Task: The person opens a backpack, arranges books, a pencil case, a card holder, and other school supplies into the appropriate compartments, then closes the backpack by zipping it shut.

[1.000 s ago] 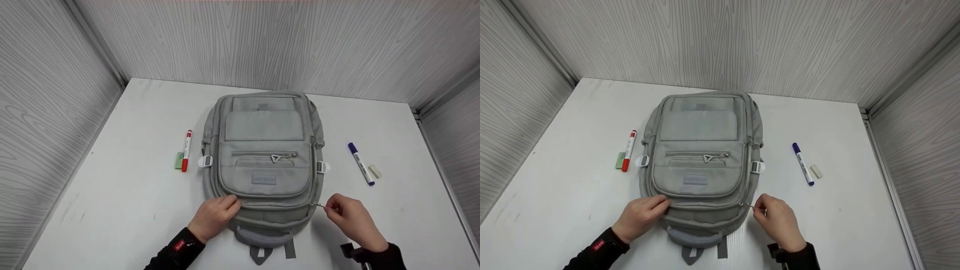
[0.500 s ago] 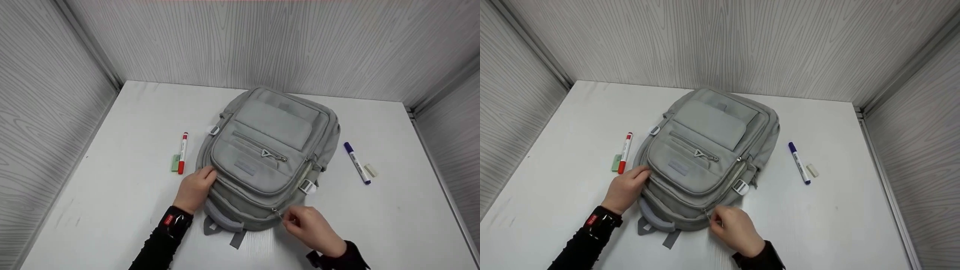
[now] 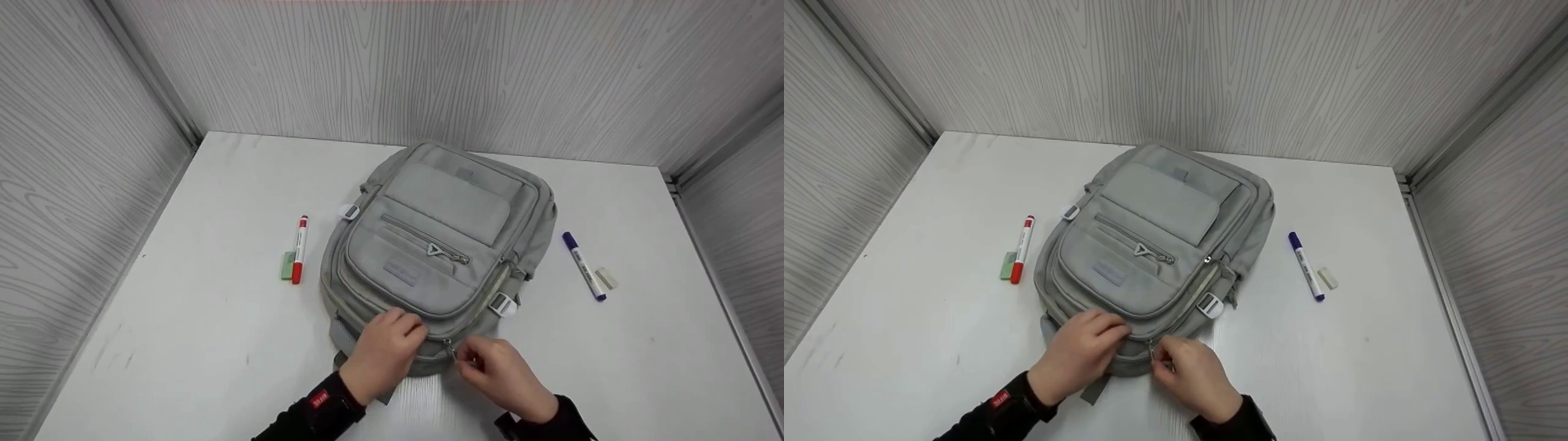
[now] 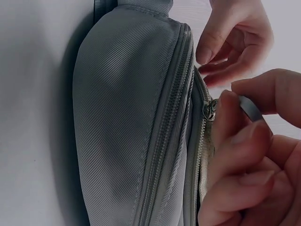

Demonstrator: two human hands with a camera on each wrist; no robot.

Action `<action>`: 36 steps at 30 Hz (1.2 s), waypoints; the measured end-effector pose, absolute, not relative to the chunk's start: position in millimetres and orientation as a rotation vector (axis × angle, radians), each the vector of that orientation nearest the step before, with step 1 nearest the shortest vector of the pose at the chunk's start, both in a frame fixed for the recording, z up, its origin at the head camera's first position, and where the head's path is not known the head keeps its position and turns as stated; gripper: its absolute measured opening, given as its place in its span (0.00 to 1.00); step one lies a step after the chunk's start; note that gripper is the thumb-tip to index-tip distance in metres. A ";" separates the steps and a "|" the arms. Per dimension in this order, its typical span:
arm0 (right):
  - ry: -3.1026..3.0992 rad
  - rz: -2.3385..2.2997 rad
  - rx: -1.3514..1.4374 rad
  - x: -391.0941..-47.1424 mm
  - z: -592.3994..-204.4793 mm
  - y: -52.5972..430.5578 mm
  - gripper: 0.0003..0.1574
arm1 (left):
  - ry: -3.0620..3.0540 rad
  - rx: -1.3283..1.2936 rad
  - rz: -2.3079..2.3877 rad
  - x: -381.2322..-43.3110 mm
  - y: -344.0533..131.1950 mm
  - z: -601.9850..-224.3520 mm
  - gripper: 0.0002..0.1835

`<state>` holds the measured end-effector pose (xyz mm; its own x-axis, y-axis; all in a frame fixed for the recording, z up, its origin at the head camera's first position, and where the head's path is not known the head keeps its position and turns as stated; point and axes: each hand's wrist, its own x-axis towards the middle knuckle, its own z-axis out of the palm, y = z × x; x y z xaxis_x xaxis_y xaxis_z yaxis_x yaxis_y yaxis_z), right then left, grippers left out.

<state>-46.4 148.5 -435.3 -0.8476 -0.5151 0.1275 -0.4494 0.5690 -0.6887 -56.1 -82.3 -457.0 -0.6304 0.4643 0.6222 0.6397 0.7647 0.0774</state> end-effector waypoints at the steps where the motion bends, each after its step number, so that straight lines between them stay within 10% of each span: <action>1: 2.701 -1.155 -0.830 -46.3 -435.0 148.1 0.12 | -2.362 -0.839 -0.368 -54.4 -74.8 -457.3 0.09; 36: 3.160 -0.798 -0.626 -103.2 -415.2 202.4 0.09 | -2.182 -0.848 -0.187 -57.8 -54.0 -459.4 0.07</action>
